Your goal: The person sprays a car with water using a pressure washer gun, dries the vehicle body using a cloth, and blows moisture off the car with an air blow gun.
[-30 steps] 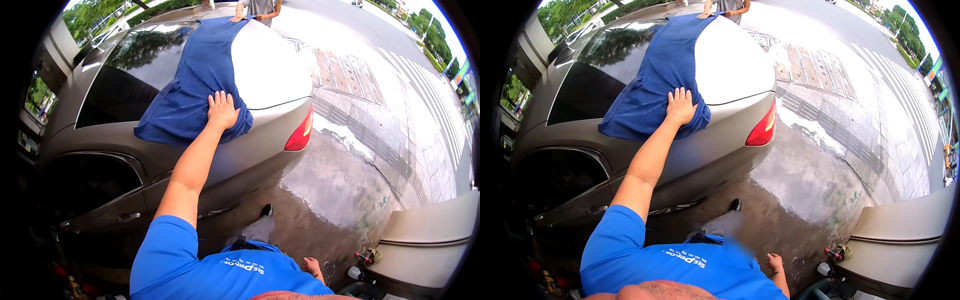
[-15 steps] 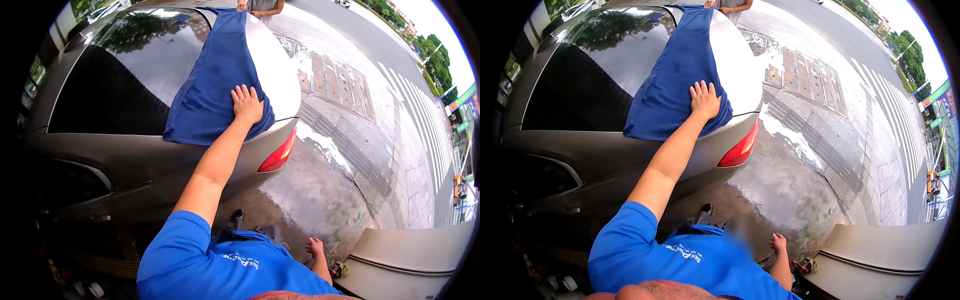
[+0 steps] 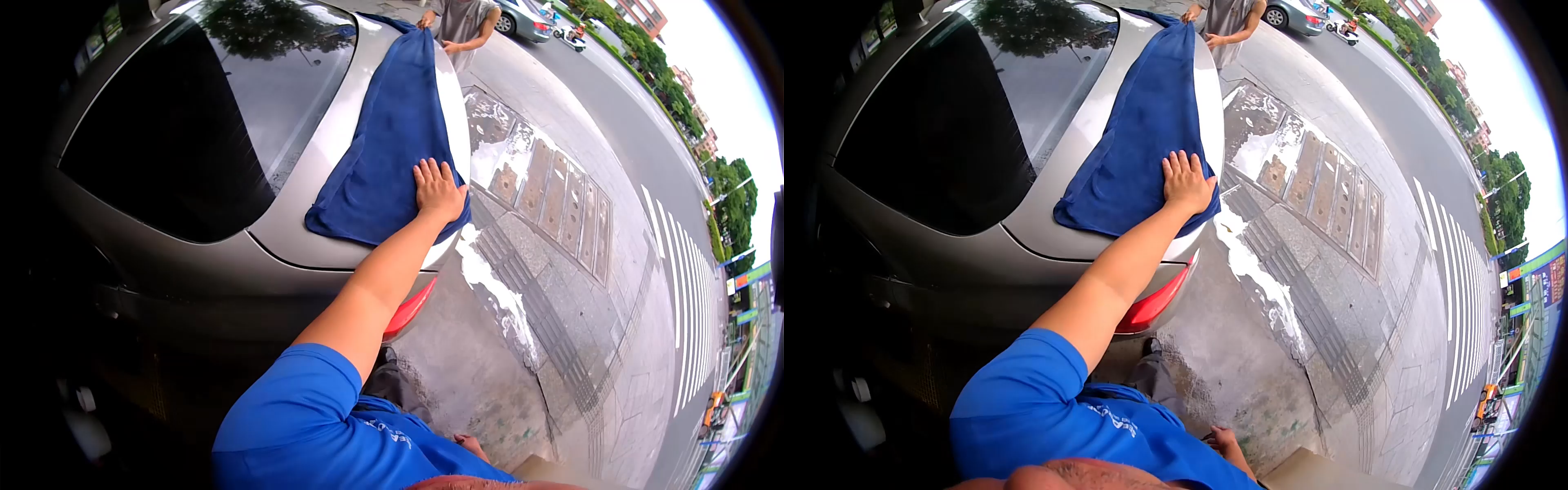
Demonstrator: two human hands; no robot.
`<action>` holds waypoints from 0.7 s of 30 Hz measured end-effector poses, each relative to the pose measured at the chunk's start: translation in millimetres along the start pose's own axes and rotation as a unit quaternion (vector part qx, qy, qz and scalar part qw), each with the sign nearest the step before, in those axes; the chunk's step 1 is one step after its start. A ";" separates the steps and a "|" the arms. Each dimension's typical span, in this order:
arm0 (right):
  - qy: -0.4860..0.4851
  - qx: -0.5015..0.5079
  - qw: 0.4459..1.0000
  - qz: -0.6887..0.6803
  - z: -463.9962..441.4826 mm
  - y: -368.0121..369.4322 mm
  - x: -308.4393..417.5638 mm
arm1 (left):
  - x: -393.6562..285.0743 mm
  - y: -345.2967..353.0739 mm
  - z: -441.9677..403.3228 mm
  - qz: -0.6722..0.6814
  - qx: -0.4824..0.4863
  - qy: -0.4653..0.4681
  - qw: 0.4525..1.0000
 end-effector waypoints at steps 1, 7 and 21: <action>-0.004 0.008 1.000 0.007 -14.7 -22.7 18.1 | -10.6 7.9 -15.4 0.006 -0.013 -0.013 1.000; -0.039 -0.041 0.995 -0.079 -98.8 -144.5 149.9 | -85.4 47.2 -75.9 0.030 0.009 0.000 1.000; -0.239 0.176 0.857 0.421 -186.4 -45.5 322.7 | 328.4 178.6 578.0 0.221 0.375 -0.296 0.850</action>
Point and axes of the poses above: each hand's wrist, its own z-axis away from the middle knuckle, its own y-axis out of the palm, x = y × z, the point moved 9 cm from there along -z, towards the middle knuckle, and after that the axes turned 7 degrees about x, right-handed, at the moved point
